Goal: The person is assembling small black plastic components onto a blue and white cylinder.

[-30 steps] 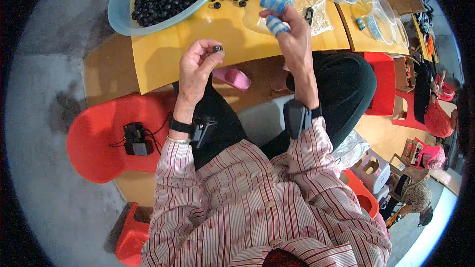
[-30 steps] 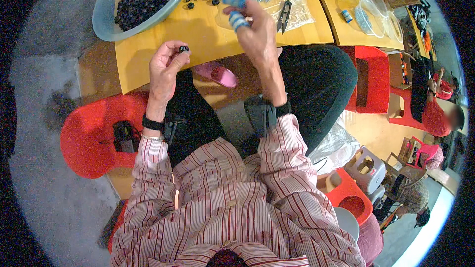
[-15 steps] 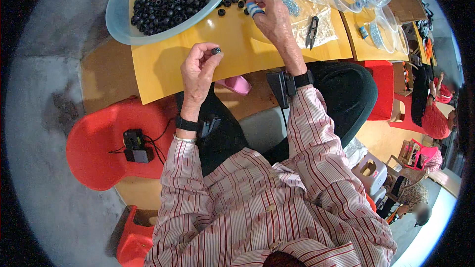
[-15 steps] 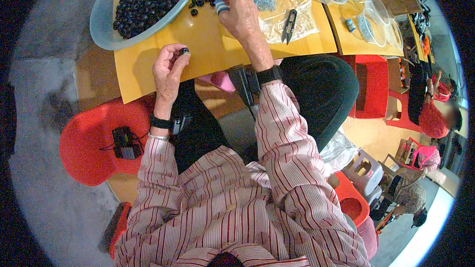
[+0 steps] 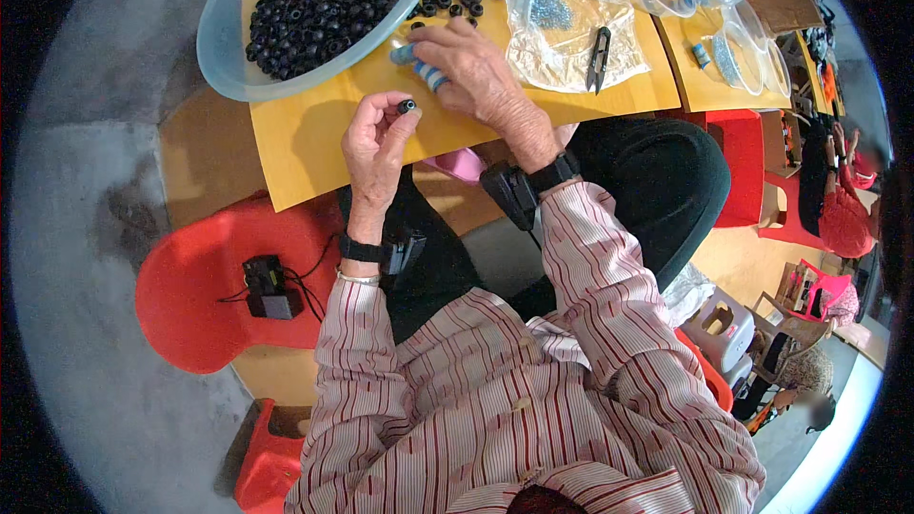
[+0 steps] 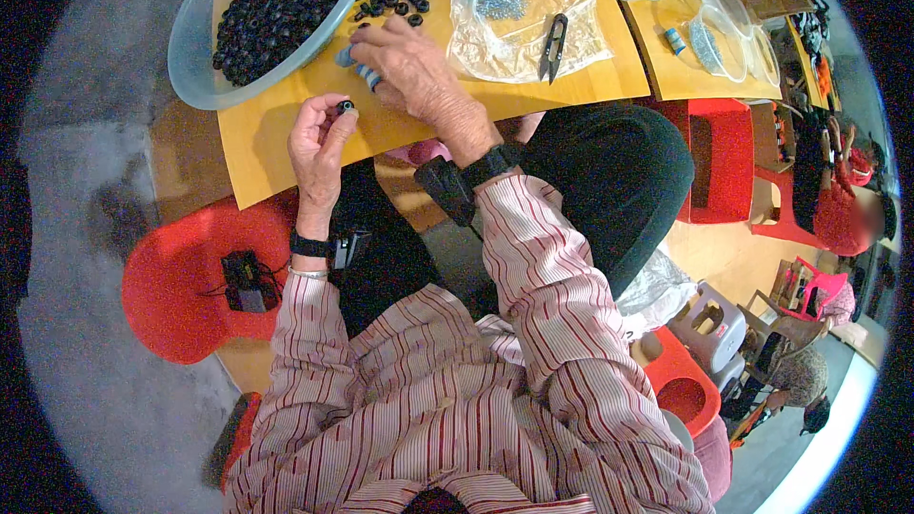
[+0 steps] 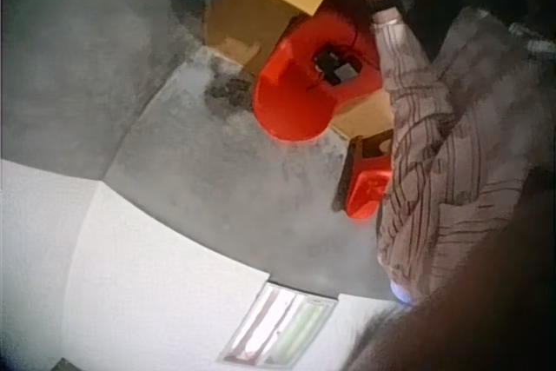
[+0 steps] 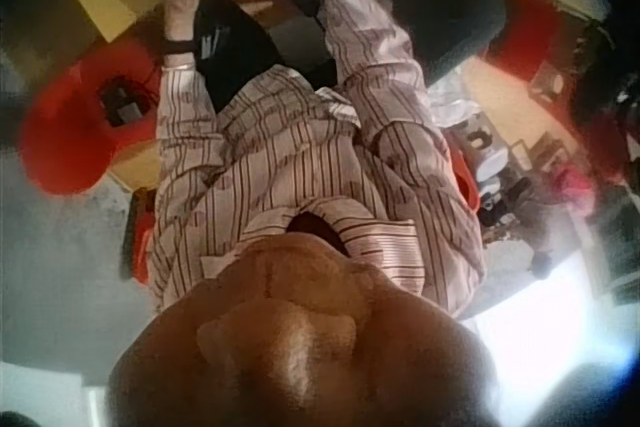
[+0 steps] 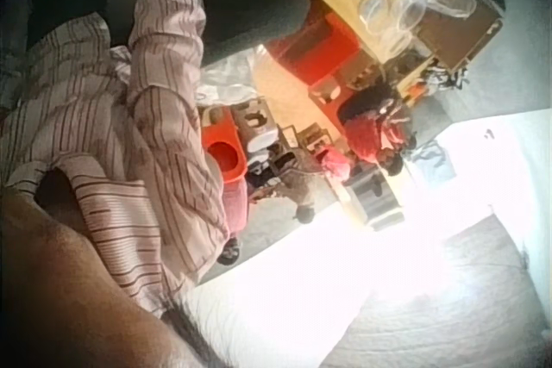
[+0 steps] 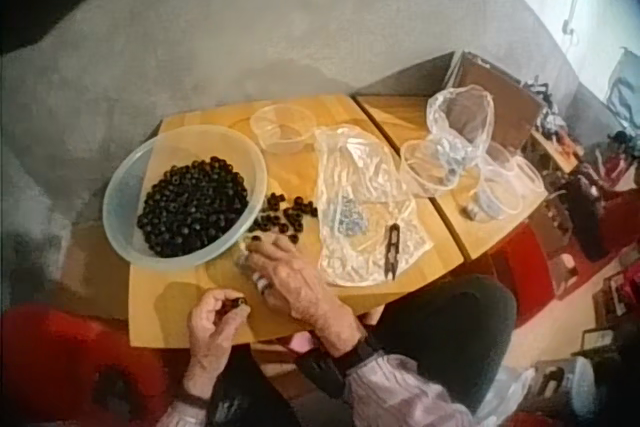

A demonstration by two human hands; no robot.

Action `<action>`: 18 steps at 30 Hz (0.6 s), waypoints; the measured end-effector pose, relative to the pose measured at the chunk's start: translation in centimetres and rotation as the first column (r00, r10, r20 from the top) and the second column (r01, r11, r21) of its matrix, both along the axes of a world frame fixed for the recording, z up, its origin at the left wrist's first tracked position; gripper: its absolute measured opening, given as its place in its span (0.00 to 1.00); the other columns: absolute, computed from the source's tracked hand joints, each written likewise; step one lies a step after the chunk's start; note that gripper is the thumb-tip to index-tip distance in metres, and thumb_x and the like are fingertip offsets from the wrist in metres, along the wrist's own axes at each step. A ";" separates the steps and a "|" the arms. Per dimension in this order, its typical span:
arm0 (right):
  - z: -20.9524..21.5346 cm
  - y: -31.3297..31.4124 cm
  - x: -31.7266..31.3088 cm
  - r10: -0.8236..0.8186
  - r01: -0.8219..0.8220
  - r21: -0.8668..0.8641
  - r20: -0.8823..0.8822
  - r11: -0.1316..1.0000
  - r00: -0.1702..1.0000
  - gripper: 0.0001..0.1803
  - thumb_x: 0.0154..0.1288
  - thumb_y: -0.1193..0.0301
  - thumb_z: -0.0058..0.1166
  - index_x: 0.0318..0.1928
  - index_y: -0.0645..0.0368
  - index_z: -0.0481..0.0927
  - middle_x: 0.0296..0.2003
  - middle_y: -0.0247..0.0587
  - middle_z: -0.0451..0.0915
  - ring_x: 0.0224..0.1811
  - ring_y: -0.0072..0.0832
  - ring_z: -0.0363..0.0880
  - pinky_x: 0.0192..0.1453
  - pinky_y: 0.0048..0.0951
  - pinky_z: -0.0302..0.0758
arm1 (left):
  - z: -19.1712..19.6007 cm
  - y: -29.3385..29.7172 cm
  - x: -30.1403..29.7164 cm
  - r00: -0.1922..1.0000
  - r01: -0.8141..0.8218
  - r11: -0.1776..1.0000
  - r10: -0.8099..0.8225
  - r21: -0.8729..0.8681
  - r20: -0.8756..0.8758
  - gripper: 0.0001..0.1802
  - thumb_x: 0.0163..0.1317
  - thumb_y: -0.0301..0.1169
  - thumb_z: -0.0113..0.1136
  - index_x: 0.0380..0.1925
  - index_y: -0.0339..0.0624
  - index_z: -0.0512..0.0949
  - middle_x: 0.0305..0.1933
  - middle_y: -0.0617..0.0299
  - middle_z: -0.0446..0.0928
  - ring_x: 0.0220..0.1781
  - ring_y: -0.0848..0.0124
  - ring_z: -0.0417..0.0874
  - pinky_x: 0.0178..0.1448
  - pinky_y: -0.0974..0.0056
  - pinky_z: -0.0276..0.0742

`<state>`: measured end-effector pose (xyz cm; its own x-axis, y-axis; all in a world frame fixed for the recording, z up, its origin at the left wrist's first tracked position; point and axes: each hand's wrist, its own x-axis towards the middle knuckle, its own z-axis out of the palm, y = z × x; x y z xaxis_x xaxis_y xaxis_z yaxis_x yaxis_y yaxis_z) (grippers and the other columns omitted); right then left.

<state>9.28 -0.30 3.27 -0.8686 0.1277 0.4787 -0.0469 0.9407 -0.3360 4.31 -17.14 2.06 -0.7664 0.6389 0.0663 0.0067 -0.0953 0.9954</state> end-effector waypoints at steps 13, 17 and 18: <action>-0.9 1.4 0.7 -0.162 0.160 0.041 0.069 0.986 0.984 0.21 0.46 0.75 0.54 0.45 0.53 0.76 0.47 0.37 0.75 0.49 0.37 0.72 0.50 0.38 0.70 | -0.1 -0.2 0.3 1.000 -0.001 1.000 0.001 0.006 0.004 0.10 0.57 0.20 0.57 0.40 0.36 0.73 0.33 0.68 0.73 0.35 0.82 0.72 0.41 0.77 0.69; 0.0 2.4 1.4 -0.235 0.228 0.077 0.102 0.971 0.967 0.21 0.45 0.77 0.53 0.45 0.57 0.76 0.49 0.40 0.75 0.49 0.40 0.72 0.51 0.38 0.70 | -0.4 -0.2 0.3 1.000 0.007 1.000 -0.007 -0.010 -0.007 0.10 0.57 0.21 0.58 0.40 0.36 0.73 0.34 0.68 0.74 0.34 0.82 0.72 0.41 0.76 0.69; 0.0 2.6 1.4 -0.238 0.231 0.078 0.103 0.970 0.966 0.21 0.45 0.77 0.53 0.45 0.57 0.76 0.49 0.40 0.75 0.49 0.40 0.72 0.51 0.38 0.70 | -0.3 -0.1 0.3 1.000 0.005 1.000 -0.005 -0.008 -0.006 0.10 0.57 0.21 0.58 0.40 0.36 0.74 0.33 0.68 0.74 0.34 0.82 0.72 0.41 0.76 0.69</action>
<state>10.66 2.28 3.31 -0.8662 0.3064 0.3947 0.2120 0.9407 -0.2649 4.65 -17.21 1.76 -0.7627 0.6434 0.0657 0.0123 -0.0871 0.9961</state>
